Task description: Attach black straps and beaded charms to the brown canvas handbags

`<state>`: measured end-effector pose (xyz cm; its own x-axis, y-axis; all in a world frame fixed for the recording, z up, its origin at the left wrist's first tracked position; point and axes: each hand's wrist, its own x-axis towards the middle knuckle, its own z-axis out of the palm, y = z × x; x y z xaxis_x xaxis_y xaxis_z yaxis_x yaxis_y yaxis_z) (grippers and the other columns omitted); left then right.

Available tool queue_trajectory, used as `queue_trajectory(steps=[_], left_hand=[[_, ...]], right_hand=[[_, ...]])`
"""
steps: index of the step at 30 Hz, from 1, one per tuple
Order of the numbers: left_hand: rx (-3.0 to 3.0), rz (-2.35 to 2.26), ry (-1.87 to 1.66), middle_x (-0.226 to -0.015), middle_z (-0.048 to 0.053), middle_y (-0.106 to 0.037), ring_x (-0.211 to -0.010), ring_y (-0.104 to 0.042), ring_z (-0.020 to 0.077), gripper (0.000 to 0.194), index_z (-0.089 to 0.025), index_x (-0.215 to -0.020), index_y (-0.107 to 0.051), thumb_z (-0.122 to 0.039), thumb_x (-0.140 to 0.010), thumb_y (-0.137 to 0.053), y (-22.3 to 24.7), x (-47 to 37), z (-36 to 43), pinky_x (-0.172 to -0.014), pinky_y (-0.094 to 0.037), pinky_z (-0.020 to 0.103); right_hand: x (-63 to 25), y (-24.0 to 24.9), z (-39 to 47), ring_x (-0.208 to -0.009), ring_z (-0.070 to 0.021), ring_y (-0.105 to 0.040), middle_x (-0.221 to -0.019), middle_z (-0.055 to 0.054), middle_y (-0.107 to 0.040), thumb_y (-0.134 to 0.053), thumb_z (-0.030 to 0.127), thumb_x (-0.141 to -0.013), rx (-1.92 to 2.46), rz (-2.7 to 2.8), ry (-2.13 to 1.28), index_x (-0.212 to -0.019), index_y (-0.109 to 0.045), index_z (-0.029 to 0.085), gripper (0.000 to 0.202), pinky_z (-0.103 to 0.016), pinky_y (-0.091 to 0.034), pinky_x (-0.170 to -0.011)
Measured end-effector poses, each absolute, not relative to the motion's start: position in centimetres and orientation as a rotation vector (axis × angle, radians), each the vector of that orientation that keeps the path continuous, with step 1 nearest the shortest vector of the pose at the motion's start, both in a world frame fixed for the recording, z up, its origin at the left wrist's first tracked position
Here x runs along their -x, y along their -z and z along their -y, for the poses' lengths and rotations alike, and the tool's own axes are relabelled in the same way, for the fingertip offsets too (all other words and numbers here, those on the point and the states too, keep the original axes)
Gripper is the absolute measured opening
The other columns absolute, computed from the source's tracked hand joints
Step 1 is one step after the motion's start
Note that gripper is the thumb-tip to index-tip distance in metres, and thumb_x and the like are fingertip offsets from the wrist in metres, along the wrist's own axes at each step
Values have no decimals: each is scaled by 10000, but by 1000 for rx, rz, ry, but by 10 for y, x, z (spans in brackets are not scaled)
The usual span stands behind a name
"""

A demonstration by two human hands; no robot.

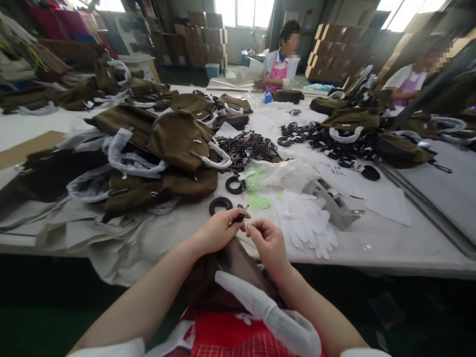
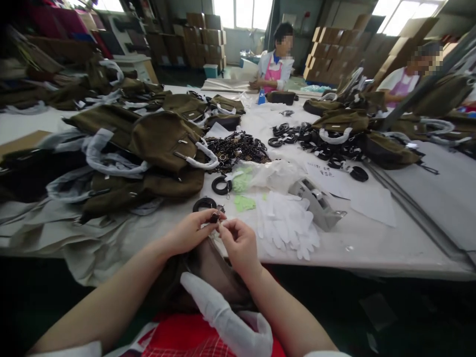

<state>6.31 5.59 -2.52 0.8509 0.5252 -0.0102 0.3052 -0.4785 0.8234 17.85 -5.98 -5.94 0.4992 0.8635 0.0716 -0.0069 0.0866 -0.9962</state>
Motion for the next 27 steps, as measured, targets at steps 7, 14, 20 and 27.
queue_trajectory(steps=[7,14,20,27], left_hand=[[-2273,-565,-269,-904,31,-717,-830,-651,176,192,-186,-848,-644,-153,-850,-455,24,-52,-54,-746,-473,255],[-2511,-636,-175,-922,99,-689,-862,-637,228,212,-161,-891,-620,-136,-836,-417,21,-45,-45,-782,-495,329],[-2389,-526,-226,-1232,112,-649,-1183,-569,231,399,-151,-1175,-616,-216,-900,-334,11,-33,-40,-1062,-402,372],[-1987,-663,-334,-1099,54,-736,-1025,-663,245,496,-194,-1087,-727,-516,-919,-389,16,-31,-48,-931,-510,311]], right_hand=[[-173,57,56,-667,-141,-574,-685,-14,-637,-638,330,-822,1319,823,-853,-717,-621,173,190,-264,-463,-673],[-170,57,56,-650,-132,-575,-673,-6,-642,-641,320,-825,1349,865,-861,-717,-629,171,184,-253,-466,-671],[-169,53,57,-627,-130,-580,-658,-4,-648,-651,322,-817,1388,847,-849,-722,-651,171,178,-246,-471,-647],[-161,44,59,-616,-148,-614,-682,-33,-697,-666,293,-783,1403,885,-779,-685,-687,167,160,-248,-478,-603]])
